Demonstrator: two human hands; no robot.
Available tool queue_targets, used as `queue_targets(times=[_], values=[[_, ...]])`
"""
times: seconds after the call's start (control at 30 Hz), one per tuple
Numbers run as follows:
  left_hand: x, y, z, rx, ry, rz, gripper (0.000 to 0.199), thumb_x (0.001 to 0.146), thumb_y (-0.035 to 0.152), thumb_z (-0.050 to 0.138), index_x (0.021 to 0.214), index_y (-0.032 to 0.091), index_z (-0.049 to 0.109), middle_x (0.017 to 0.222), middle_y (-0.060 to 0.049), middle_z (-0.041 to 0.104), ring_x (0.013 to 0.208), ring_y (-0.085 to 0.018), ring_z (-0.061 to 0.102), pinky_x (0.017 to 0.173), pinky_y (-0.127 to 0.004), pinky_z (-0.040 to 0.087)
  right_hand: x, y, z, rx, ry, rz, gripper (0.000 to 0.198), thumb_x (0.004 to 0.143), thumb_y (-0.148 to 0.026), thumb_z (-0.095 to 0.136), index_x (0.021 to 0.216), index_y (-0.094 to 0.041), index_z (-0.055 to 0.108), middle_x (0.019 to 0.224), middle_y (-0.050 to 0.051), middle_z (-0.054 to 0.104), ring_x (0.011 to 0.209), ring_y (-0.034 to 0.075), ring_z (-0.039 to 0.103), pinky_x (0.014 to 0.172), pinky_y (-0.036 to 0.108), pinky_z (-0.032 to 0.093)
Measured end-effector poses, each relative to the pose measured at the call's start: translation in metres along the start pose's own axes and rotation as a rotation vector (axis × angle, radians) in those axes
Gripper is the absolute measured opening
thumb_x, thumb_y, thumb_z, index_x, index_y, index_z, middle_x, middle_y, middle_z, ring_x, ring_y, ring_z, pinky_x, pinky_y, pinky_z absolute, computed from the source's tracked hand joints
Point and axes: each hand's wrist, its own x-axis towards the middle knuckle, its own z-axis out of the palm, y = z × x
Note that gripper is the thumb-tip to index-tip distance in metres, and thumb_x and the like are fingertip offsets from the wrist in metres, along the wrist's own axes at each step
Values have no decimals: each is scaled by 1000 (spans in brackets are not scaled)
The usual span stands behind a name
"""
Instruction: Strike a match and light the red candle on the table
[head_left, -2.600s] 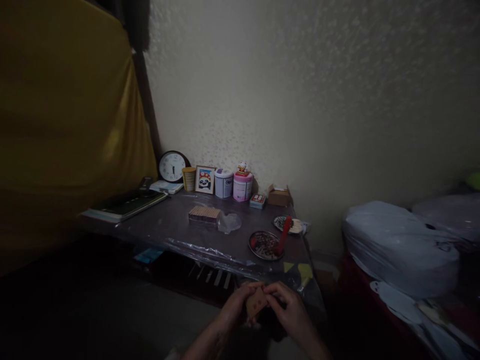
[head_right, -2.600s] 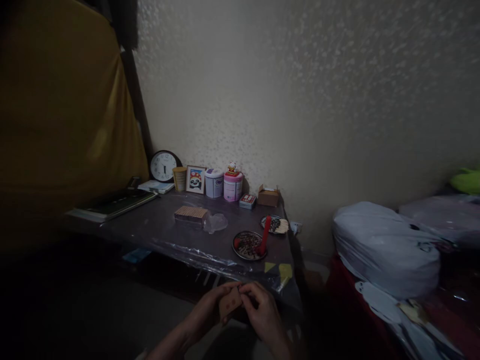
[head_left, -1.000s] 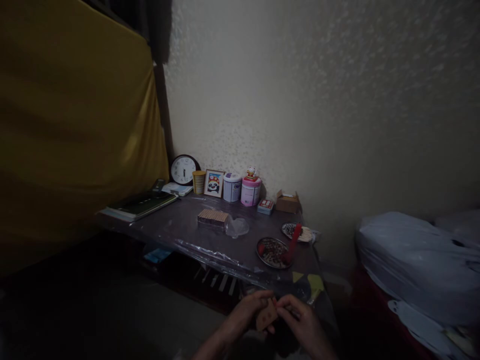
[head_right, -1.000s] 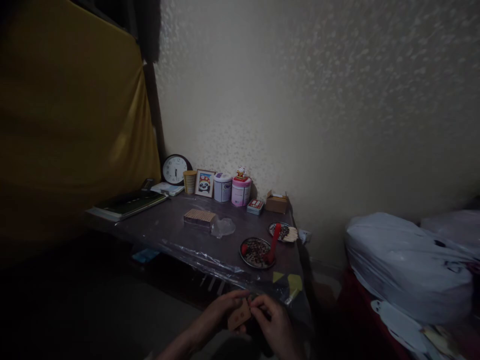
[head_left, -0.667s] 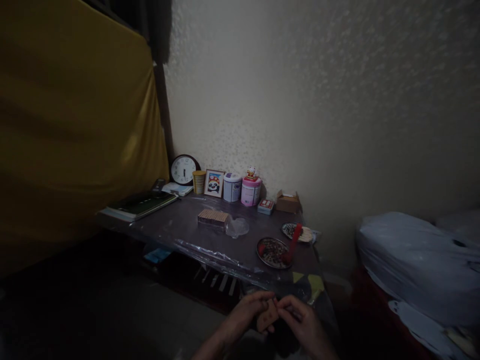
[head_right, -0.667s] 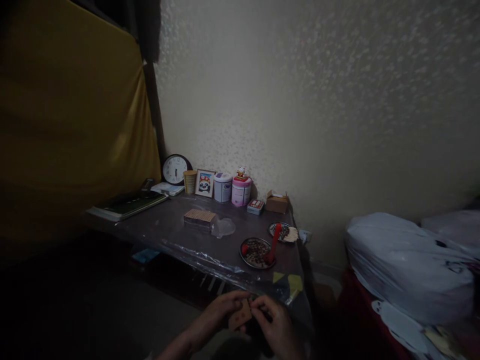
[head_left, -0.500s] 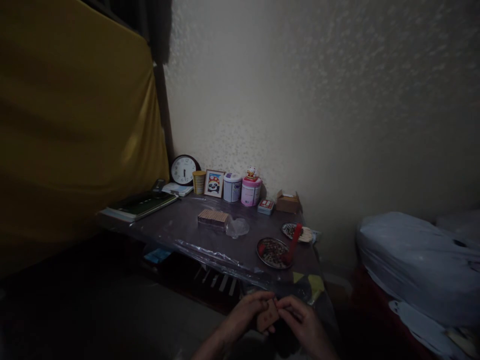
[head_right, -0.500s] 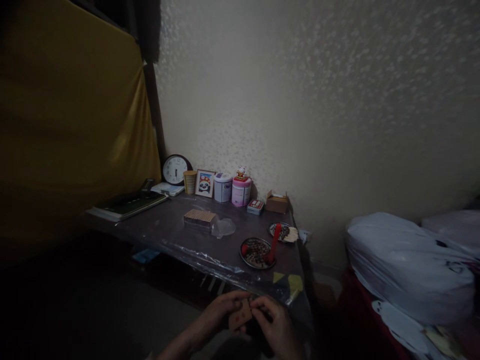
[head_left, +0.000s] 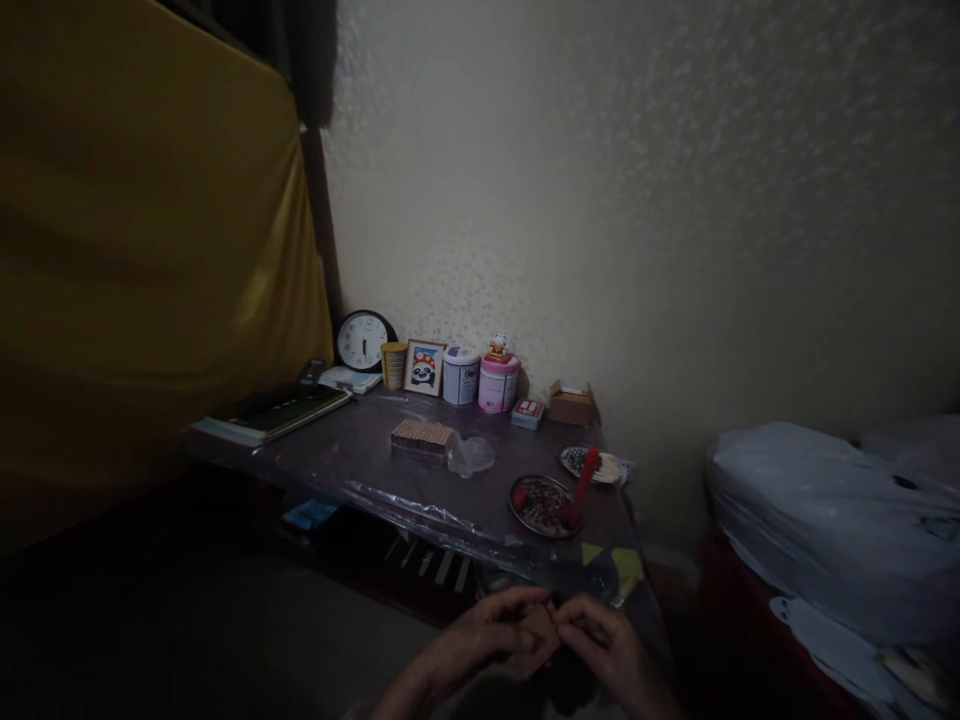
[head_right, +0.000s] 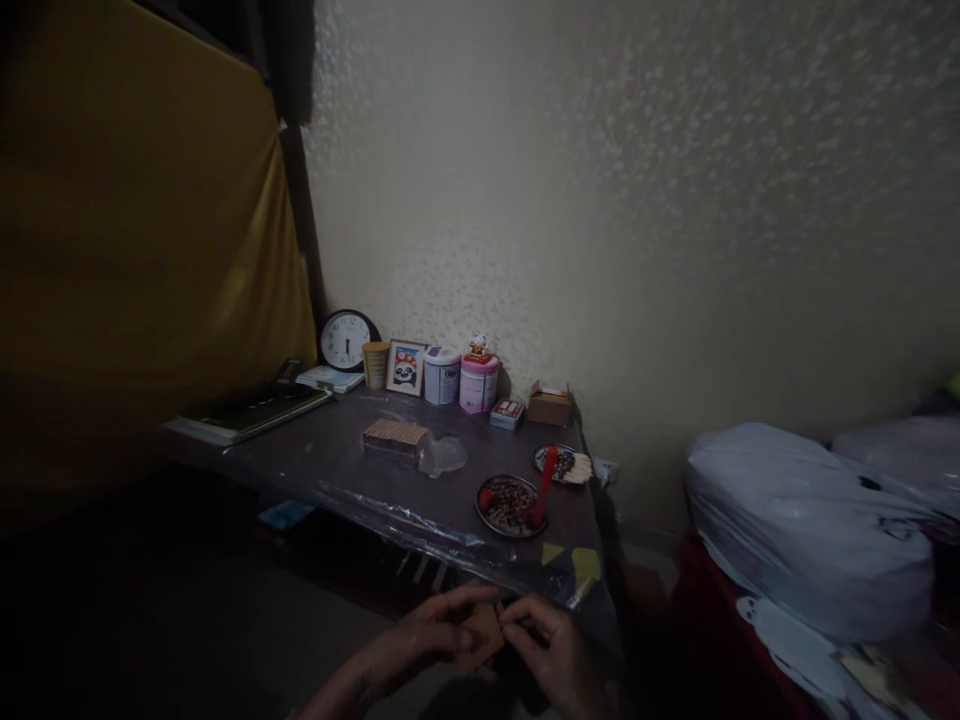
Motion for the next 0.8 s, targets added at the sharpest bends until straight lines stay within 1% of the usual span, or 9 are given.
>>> queue_targets(times=[0.13, 0.3, 0.4, 0.5, 0.63, 0.8], values=[[-3, -3, -5, 10, -65, -4, 57, 63, 14, 68, 118, 23, 60, 111, -6, 65, 104, -25, 56, 91, -38, 38, -1, -1, -2, 41, -45, 19, 16, 72, -35, 65, 71, -19, 68, 70, 2, 68, 70, 18, 65, 65, 25, 49], [-4, -1, -7, -47, -182, 28, 63, 59, 11, 69, 120, 23, 59, 117, -7, 63, 108, -25, 55, 93, -37, 37, -1, 7, -7, 58, -90, 21, 21, 74, -40, 64, 75, -20, 68, 72, 1, 68, 72, 18, 65, 66, 25, 48], [-3, 0, -7, -55, -183, 29, 63, 58, 10, 70, 119, 24, 59, 115, -6, 64, 108, -24, 55, 94, -37, 36, -1, 11, -9, 54, -92, 18, 24, 74, -43, 64, 76, -20, 68, 73, 1, 68, 72, 18, 64, 66, 24, 47], [-2, -4, -10, -39, -176, 25, 62, 59, 12, 72, 118, 24, 60, 114, -6, 64, 107, -24, 55, 95, -38, 36, -1, 11, -10, 31, -96, -1, 27, 74, -46, 64, 76, -20, 68, 74, 2, 69, 73, 18, 64, 66, 25, 48], [-2, -7, -12, -11, -153, 16, 61, 61, 16, 74, 119, 24, 59, 114, -6, 63, 105, -24, 56, 94, -39, 37, -3, 4, -10, -5, -104, 5, 26, 75, -45, 63, 77, -20, 68, 73, 1, 69, 71, 17, 64, 64, 24, 47], [-5, 1, -5, -9, -162, 28, 60, 58, 17, 77, 116, 23, 61, 106, -5, 66, 97, -22, 58, 87, -34, 39, -5, -8, -10, 25, -87, 14, 21, 74, -42, 64, 75, -22, 68, 73, 1, 70, 72, 18, 65, 66, 24, 48]])
